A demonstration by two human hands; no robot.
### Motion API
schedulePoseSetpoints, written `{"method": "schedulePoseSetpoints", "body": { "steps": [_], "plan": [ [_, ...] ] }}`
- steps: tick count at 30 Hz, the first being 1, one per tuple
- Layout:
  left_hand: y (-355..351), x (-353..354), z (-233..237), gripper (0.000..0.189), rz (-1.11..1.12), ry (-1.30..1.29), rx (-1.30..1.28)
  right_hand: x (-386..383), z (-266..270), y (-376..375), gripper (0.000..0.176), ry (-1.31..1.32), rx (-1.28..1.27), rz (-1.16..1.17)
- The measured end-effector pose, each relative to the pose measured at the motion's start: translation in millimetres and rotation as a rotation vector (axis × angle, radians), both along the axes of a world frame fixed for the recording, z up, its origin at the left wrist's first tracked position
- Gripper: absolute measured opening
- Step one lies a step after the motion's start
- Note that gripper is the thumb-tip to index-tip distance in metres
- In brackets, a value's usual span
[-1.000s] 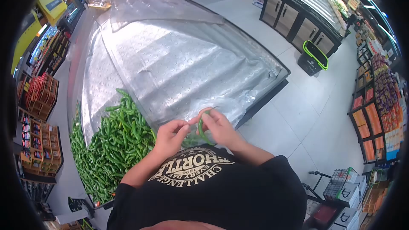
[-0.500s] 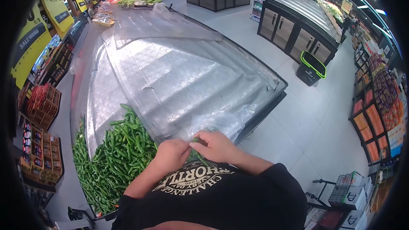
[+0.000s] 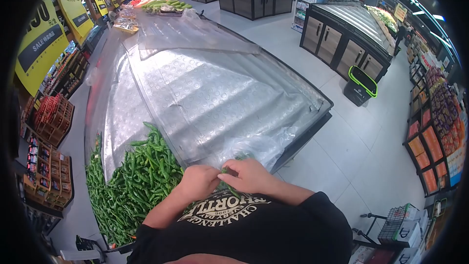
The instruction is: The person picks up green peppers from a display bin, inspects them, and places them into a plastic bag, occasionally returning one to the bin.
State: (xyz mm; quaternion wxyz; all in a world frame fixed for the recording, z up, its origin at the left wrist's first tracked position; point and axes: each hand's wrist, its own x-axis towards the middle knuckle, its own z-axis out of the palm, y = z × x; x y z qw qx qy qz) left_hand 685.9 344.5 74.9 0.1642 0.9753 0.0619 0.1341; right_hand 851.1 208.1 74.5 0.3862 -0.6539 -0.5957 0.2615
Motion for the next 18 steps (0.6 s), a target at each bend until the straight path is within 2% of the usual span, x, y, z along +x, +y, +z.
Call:
{"method": "schedulePoseSetpoints", "body": {
  "steps": [2,6,8,9,11,12,14,18],
  "plan": [
    [0,-1,3,0.011,-0.017,0.013,-0.132,1,-1,0,0.027,0.012,0.008,0.012],
    [-1,-3,6,0.013,0.010,0.053,-0.238,1,4,-2,0.024,0.094,0.033,0.051],
    [-2,-4,7,0.012,0.077,0.032,-0.471,3,2,-1,0.023,0.111,0.061,0.065],
    [-2,-5,5,0.012,0.077,0.032,-0.472,3,1,-2,0.022,0.127,0.090,0.077],
    [0,-7,-1,0.013,0.113,0.005,-0.694,4,1,-2,0.021,0.169,0.093,0.092],
    [0,-7,-4,0.013,0.119,0.001,-0.697,5,2,-1,0.020,0.209,0.096,0.111],
    [-1,-9,-8,0.010,0.207,-0.027,-0.863,5,1,-2,0.018,0.275,0.090,0.122],
    [1,-9,-7,0.013,0.352,-0.090,-0.962,2,2,0,0.015,0.474,0.144,0.114]
  ]
}}
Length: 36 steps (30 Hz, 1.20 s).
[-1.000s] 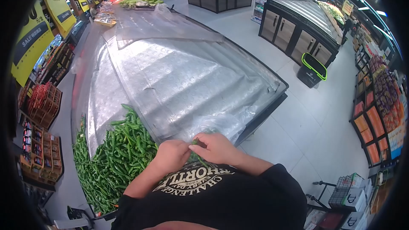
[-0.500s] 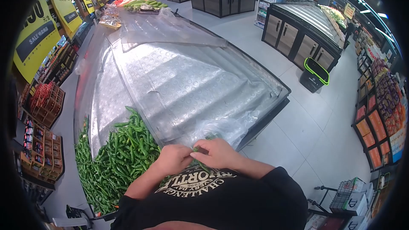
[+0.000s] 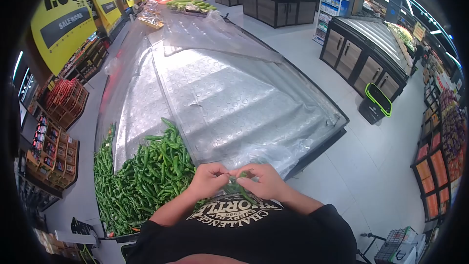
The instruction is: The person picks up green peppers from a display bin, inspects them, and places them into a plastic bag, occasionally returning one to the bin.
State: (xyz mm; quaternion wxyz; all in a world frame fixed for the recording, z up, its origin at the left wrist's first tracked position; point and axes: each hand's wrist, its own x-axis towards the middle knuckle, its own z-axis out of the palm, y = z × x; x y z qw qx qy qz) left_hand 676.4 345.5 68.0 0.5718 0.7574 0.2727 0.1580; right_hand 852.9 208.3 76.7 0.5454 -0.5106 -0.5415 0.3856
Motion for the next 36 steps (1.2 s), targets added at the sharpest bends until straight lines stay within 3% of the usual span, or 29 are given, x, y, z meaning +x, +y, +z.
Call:
{"method": "schedulePoseSetpoints", "body": {
  "steps": [7,11,13,22,32,36],
  "plan": [
    [-1,-3,1,0.019,-0.058,0.047,0.423,6,3,4,0.018,-0.157,-0.097,-0.058],
    [-5,-1,5,0.018,-0.037,-0.040,0.471,5,8,6,0.020,-0.218,-0.145,-0.031],
    [-3,-1,2,0.017,-0.109,-0.061,0.610,3,4,7,0.020,-0.161,-0.121,-0.025],
    [-2,-2,5,0.016,-0.234,-0.034,0.750,-1,16,7,0.023,-0.319,-0.192,-0.042],
    [0,-5,2,0.013,-0.265,-0.030,0.688,-2,16,6,0.023,-0.332,-0.223,0.002],
    [0,-4,-2,0.012,-0.149,-0.022,0.344,-1,9,6,0.018,-0.234,-0.115,0.018]
  ]
}}
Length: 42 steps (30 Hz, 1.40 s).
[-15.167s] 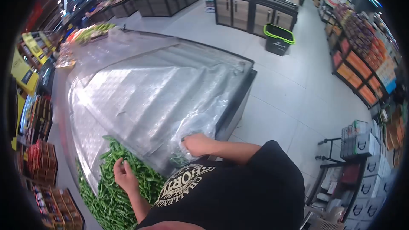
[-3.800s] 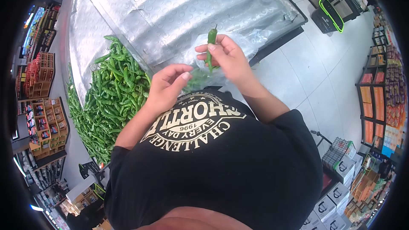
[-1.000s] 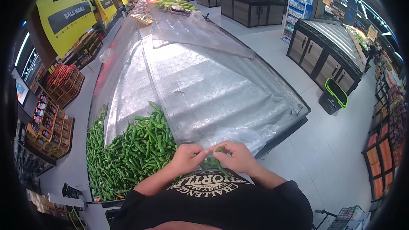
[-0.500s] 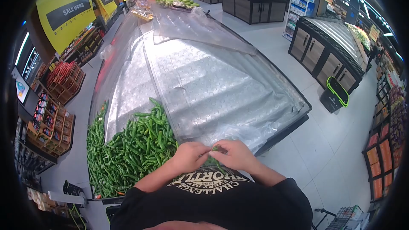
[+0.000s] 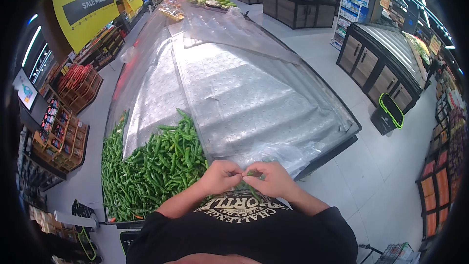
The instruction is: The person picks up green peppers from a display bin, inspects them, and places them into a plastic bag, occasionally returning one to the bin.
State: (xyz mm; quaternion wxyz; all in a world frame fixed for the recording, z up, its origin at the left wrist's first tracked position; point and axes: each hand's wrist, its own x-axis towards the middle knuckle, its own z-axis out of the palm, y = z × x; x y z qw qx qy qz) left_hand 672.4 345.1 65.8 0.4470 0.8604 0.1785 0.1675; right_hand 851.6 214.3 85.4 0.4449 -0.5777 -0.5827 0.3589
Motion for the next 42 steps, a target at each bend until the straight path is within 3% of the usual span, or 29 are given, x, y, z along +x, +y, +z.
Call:
{"method": "schedulePoseSetpoints", "body": {
  "steps": [4,8,13,26,32,37,40,42],
  "plan": [
    [-2,1,-1,0.012,0.215,0.042,-0.147,-2,-4,2,0.015,0.092,0.138,0.012],
    [-3,0,-2,0.014,0.234,-0.003,-0.163,-1,-3,2,0.014,0.101,0.102,-0.004],
    [-3,1,-4,0.018,0.099,-0.073,0.087,2,-8,3,0.018,0.133,0.080,-0.034],
    [1,0,-4,0.017,-0.040,-0.082,0.213,4,-4,1,0.019,0.066,-0.033,-0.033],
    [-1,-1,-6,0.013,-0.026,-0.060,0.036,2,-2,0,0.019,0.086,-0.041,-0.004],
    [-1,1,-14,0.017,0.220,-0.060,-0.113,0,-6,1,0.017,0.123,0.117,0.000],
    [-1,0,-7,0.023,0.169,0.023,-0.182,4,-14,5,0.017,0.148,0.238,-0.052],
    [-4,-1,-7,0.024,0.118,0.049,-0.210,9,-15,4,0.017,0.156,0.191,-0.069]
  ]
}}
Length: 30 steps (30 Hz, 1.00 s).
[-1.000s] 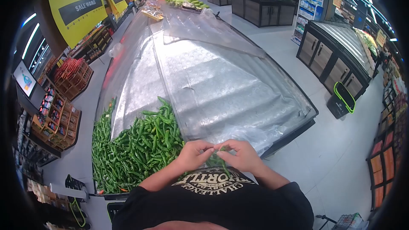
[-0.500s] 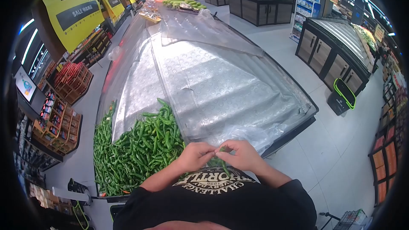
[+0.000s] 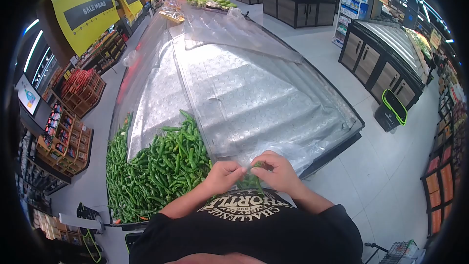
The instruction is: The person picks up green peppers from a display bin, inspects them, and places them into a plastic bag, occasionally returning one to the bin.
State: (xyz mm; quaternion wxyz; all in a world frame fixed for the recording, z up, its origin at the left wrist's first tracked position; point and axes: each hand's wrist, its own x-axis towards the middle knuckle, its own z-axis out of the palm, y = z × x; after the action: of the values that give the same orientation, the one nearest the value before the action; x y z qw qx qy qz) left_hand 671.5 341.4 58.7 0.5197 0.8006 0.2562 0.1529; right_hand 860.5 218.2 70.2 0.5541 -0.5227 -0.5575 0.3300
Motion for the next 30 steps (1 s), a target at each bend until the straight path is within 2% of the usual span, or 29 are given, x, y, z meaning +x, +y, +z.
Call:
{"method": "schedulePoseSetpoints", "body": {
  "steps": [2,4,11,13,14,16,17,20,23,30],
  "plan": [
    [-5,2,1,0.024,-0.053,0.018,-0.031,0,-2,0,0.016,0.011,-0.048,-0.013],
    [-13,6,3,0.023,-0.034,-0.185,-0.202,-5,-3,1,0.018,0.255,-0.151,-0.011],
    [-4,0,-11,0.019,-0.062,-0.042,-0.121,-2,-2,1,0.022,0.359,-0.126,-0.015],
    [-5,3,-20,0.014,0.021,-0.194,-0.318,2,-9,2,0.023,0.397,-0.129,-0.016],
    [-5,3,-23,0.014,0.018,-0.192,-0.319,2,-10,2,0.023,0.400,-0.130,-0.019],
    [-5,5,-24,0.028,0.118,-0.257,-0.340,3,-10,2,0.023,0.399,-0.131,-0.015],
    [-5,6,-26,0.028,0.109,-0.256,-0.343,3,-8,2,0.023,0.399,-0.130,-0.024],
    [1,7,-33,0.051,0.122,-0.381,-0.407,2,-5,2,0.023,0.406,-0.137,-0.019],
    [0,5,-28,0.050,0.109,-0.375,-0.544,3,-7,3,0.023,0.411,-0.158,-0.010],
    [-4,7,-25,0.047,0.113,-0.402,-0.587,2,-6,2,0.022,0.416,-0.150,-0.001]
  ]
}}
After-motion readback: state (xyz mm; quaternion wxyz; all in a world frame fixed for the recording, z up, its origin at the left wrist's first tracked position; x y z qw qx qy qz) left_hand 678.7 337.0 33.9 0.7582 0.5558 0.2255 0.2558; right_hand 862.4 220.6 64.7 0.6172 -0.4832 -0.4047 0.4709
